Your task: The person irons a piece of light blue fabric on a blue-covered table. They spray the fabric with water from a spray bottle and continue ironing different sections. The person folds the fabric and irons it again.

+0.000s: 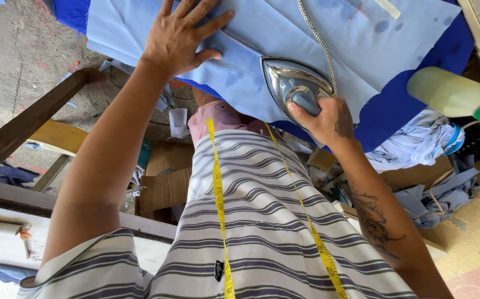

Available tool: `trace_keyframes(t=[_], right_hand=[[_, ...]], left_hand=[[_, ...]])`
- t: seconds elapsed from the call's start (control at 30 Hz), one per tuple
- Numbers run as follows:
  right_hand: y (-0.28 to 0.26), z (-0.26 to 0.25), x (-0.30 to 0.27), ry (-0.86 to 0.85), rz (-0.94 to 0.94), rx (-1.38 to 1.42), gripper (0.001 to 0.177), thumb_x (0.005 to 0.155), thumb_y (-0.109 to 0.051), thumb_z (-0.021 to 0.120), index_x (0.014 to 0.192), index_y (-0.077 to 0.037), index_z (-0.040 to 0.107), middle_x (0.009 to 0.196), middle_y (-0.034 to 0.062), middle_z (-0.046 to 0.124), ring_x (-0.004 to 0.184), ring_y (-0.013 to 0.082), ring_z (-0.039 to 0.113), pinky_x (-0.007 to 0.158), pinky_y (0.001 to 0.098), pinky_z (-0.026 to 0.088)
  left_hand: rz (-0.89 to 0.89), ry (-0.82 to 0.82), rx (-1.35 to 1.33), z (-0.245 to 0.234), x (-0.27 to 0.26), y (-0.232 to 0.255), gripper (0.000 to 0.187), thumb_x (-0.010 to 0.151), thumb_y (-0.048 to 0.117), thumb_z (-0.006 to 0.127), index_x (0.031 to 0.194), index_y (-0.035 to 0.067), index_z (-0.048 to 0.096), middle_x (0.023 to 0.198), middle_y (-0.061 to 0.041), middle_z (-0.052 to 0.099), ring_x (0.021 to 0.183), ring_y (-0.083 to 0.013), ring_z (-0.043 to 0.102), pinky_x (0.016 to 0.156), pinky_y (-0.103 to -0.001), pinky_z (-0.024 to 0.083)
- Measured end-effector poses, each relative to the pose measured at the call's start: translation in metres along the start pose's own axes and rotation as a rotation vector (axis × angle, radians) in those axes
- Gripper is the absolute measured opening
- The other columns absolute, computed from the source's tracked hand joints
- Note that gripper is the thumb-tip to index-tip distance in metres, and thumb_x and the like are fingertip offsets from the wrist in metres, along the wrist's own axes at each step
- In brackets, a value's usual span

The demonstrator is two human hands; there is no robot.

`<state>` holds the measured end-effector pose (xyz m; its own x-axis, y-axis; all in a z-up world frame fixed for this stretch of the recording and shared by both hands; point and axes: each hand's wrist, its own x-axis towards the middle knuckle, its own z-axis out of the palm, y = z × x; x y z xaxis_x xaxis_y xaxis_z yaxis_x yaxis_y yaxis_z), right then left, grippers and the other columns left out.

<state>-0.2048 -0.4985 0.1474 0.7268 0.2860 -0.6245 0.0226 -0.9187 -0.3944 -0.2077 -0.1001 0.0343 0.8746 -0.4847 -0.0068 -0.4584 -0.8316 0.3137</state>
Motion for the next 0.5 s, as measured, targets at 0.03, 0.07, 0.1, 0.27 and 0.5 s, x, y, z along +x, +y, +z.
trace_keyframes(t=[0.03,0.07,0.1,0.27,0.5], right_hand=[[-0.002,0.0,0.001,-0.007,0.001,0.003,0.071,0.095,-0.066,0.076,0.062,-0.004,0.063,0.053,0.0064,0.054,0.054,0.0224,0.052,0.052,0.0422,0.042],[-0.004,0.0,0.003,-0.013,0.002,0.006,0.071,0.095,-0.066,0.076,0.063,-0.004,0.064,0.053,0.007,0.054,0.054,0.023,0.052,0.053,0.0427,0.043],[-0.005,0.0,0.004,-0.012,-0.001,0.008,0.071,0.095,-0.066,0.076,0.063,-0.004,0.064,0.053,0.007,0.054,0.054,0.023,0.052,0.053,0.0427,0.043],[-0.005,0.001,0.005,-0.025,0.002,-0.02,0.073,0.095,-0.069,0.073,0.063,-0.004,0.063,0.053,0.0076,0.055,0.053,0.0239,0.054,0.054,0.0437,0.044],[-0.018,0.002,0.012,-0.037,0.019,0.003,0.073,0.095,-0.066,0.076,0.06,-0.004,0.06,0.052,0.0054,0.051,0.053,0.0213,0.049,0.052,0.042,0.041]], left_hand=[[-0.004,-0.014,-0.037,0.0,0.0,-0.001,0.077,0.114,0.064,0.062,0.178,0.025,0.046,0.172,-0.014,0.045,0.153,-0.0401,0.043,0.116,-0.064,0.038],[-0.008,-0.027,-0.074,-0.001,0.0,-0.001,0.077,0.114,0.064,0.06,0.178,0.024,0.045,0.173,-0.017,0.044,0.154,-0.0419,0.04,0.118,-0.066,0.035],[-0.008,-0.028,-0.07,-0.003,0.002,-0.001,0.077,0.114,0.064,0.06,0.178,0.024,0.045,0.173,-0.017,0.044,0.154,-0.0419,0.04,0.118,-0.066,0.035],[0.082,0.245,0.007,-0.003,0.0,-0.007,0.051,0.13,0.052,0.049,0.161,0.017,0.069,0.161,-0.017,0.056,0.141,-0.0384,0.058,0.108,-0.055,0.049],[-0.111,0.047,0.175,-0.001,-0.013,-0.025,0.081,0.105,0.077,0.074,0.171,0.035,0.054,0.15,-0.003,0.06,0.126,-0.0256,0.061,0.086,-0.041,0.057]])
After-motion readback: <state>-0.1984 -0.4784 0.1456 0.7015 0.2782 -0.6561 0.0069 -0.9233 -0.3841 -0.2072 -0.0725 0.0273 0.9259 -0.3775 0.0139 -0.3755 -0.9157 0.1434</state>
